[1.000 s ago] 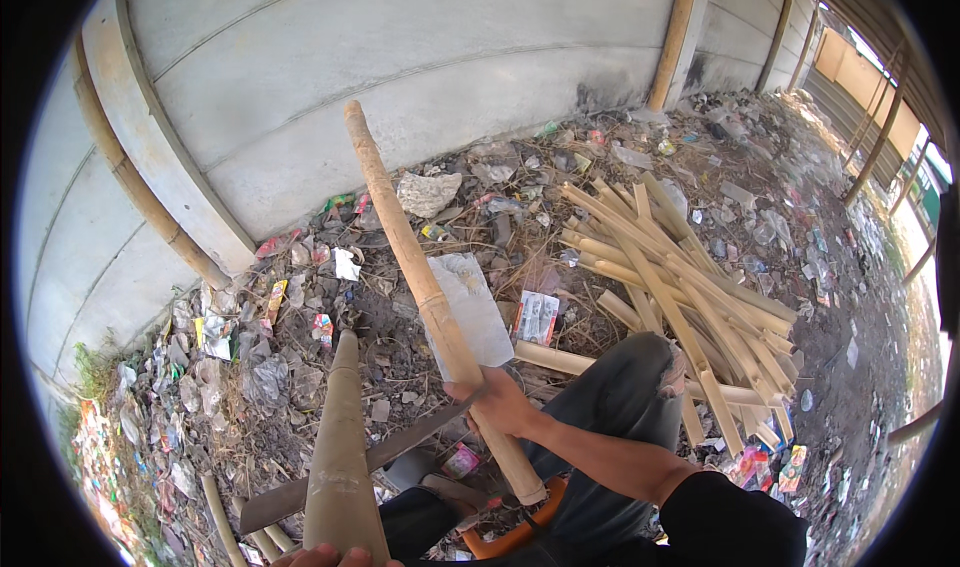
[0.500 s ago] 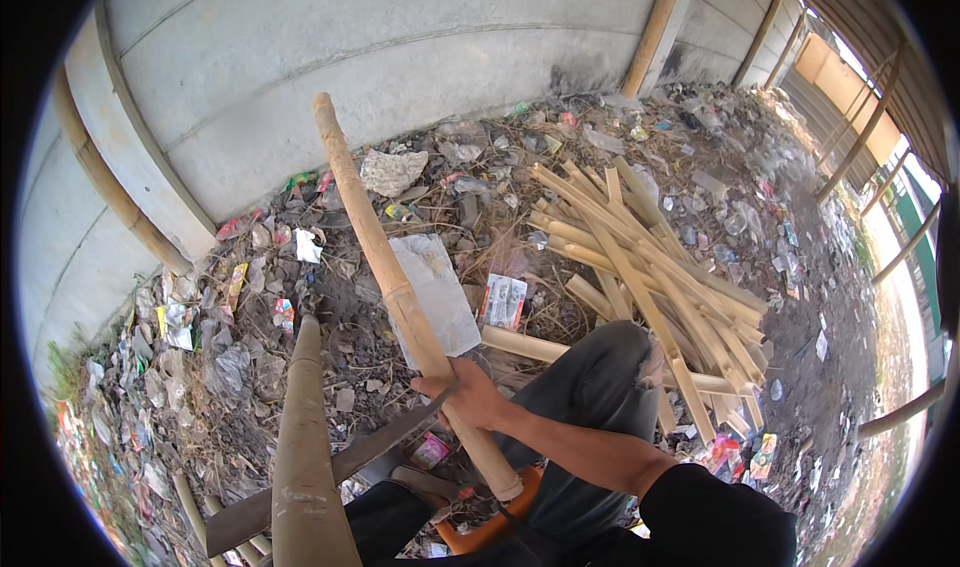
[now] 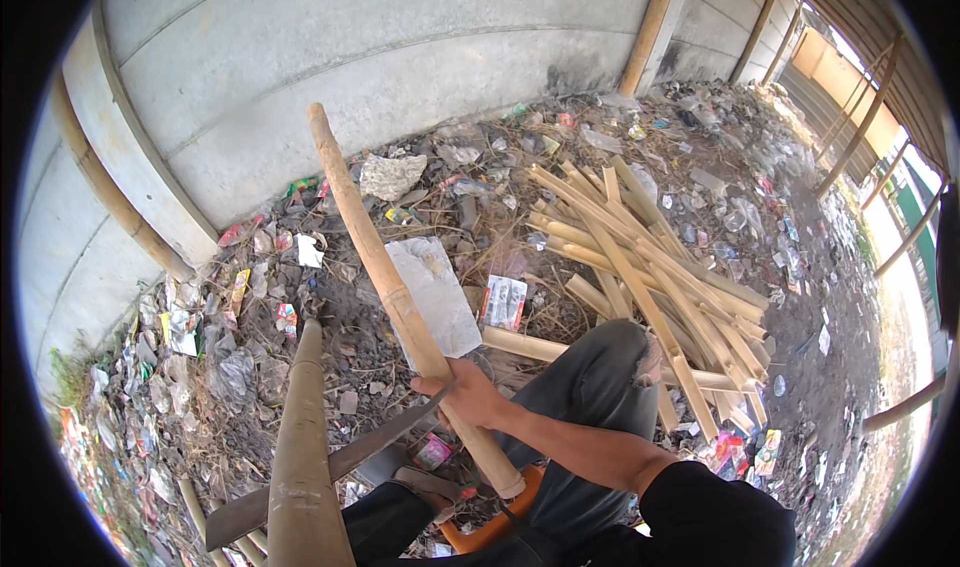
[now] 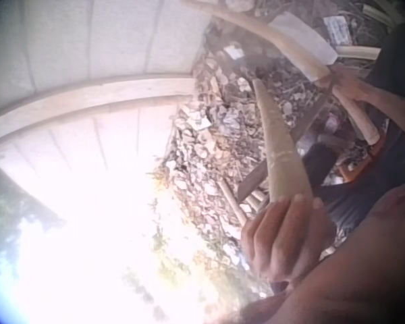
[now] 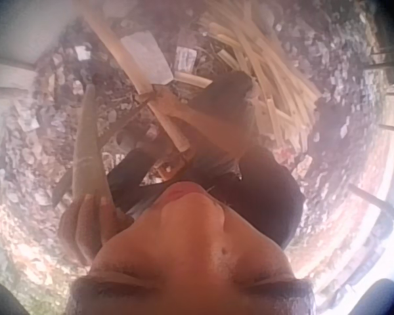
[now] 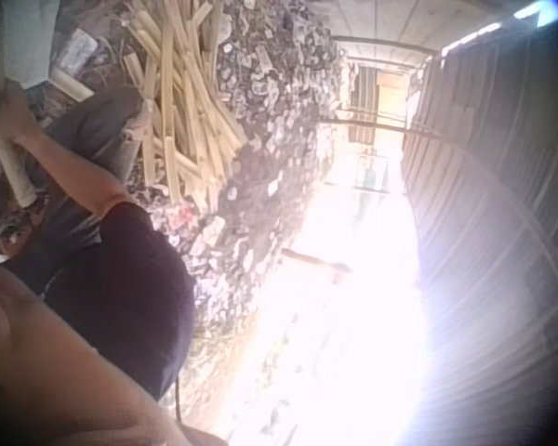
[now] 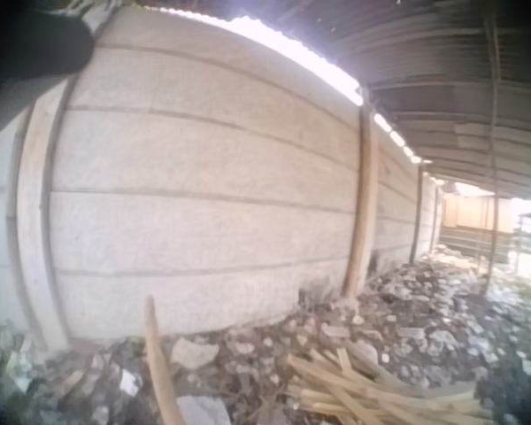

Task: The person sits on the ground and uses a machete and a wooden stick to split a long bamboo pole into thin strips. They repeatedly strike the bamboo against a fixed pole to separate the sections and then gather the resulting strips.

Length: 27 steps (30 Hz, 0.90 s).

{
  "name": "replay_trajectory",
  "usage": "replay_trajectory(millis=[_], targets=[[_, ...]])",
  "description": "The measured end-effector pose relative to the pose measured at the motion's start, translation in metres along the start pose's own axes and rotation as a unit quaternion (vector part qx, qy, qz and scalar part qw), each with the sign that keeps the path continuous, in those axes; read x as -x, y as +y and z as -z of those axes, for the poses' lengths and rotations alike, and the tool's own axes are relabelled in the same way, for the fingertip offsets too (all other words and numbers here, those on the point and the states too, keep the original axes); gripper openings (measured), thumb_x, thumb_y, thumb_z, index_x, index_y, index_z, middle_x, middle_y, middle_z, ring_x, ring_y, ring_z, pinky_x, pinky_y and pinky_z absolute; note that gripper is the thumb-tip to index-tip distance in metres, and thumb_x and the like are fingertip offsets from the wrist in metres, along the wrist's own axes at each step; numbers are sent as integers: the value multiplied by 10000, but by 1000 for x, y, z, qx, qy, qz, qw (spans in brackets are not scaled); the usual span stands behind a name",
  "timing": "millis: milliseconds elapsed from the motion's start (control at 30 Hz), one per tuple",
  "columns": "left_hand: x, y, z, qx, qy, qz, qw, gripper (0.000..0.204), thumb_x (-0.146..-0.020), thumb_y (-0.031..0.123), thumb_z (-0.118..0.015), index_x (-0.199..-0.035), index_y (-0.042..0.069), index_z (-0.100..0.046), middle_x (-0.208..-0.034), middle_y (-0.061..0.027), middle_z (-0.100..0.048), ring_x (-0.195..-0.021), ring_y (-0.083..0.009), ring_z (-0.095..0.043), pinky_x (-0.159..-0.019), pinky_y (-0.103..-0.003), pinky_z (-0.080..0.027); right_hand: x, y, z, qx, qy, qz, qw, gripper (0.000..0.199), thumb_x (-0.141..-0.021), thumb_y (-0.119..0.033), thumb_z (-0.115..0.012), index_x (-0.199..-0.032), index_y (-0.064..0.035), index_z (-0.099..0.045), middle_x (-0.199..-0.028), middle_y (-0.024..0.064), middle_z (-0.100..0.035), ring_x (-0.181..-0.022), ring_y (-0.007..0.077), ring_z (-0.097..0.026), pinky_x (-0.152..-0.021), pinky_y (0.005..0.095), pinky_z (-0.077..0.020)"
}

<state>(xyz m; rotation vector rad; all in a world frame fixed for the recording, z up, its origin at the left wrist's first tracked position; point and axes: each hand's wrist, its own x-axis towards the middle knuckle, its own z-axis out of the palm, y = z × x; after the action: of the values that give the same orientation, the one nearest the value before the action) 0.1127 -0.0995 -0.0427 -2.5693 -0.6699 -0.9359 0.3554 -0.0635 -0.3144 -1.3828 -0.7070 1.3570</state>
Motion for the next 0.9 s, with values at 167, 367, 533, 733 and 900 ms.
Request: replay_trajectory(millis=[167, 367, 533, 733, 900], targets=[[-5, -7, -12, 30, 53, -6, 998, 112, -878, 113, -649, -935, 51, -722, -930, -102, -716, -755, -275, -677, -642, -382, -555, -4, -1, -1, -18, -9, -11, 1000, 370, -967, -350, -714, -1001, 0, -599, -646, 14, -549, -471, 124, -567, -433, 300, -469], [-22, -29, -7, 6, 73, 42, 996, 185, -925, 124, -599, -955, -7, -725, -934, -160, -713, -814, -329, -688, -688, -421, -568, -10, 13, 0, -44, 2, -6, 999, 363, -946, -333, -744, -1003, -4, -600, -670, 32, -566, -491, 131, -584, -452, 301, -495], [-18, -34, -11, -7, 69, -19, 997, 169, -937, 134, -604, -954, -1, -705, -946, -158, -703, -758, -318, -691, -618, -402, -571, -11, 10, 0, -39, 4, -30, 999, 353, -944, -305, -739, -1066, -4, -600, -705, 50, -588, -515, 152, -609, -451, 312, -506], [-10, -50, -28, -119, 106, -207, 965, 104, -914, 247, -680, -1007, 207, -657, -961, -56, -728, -816, -199, -696, -642, -289, -550, -9, 20, 5, -45, 0, -22, 999, 305, -964, -273, -711, -1072, -11, -600, -713, 60, -602, -515, 159, -619, -440, 321, -505], [-8, -32, -15, -51, 25, -77, 995, 120, -902, 186, -695, -1010, 216, -653, -994, -43, -717, -840, -194, -686, -673, -283, -557, -10, 17, 3, -42, -6, -34, 999, 265, -969, -225, -698, -1089, -11, -598, -710, 60, -598, -504, 155, -605, -435, 321, -497]])
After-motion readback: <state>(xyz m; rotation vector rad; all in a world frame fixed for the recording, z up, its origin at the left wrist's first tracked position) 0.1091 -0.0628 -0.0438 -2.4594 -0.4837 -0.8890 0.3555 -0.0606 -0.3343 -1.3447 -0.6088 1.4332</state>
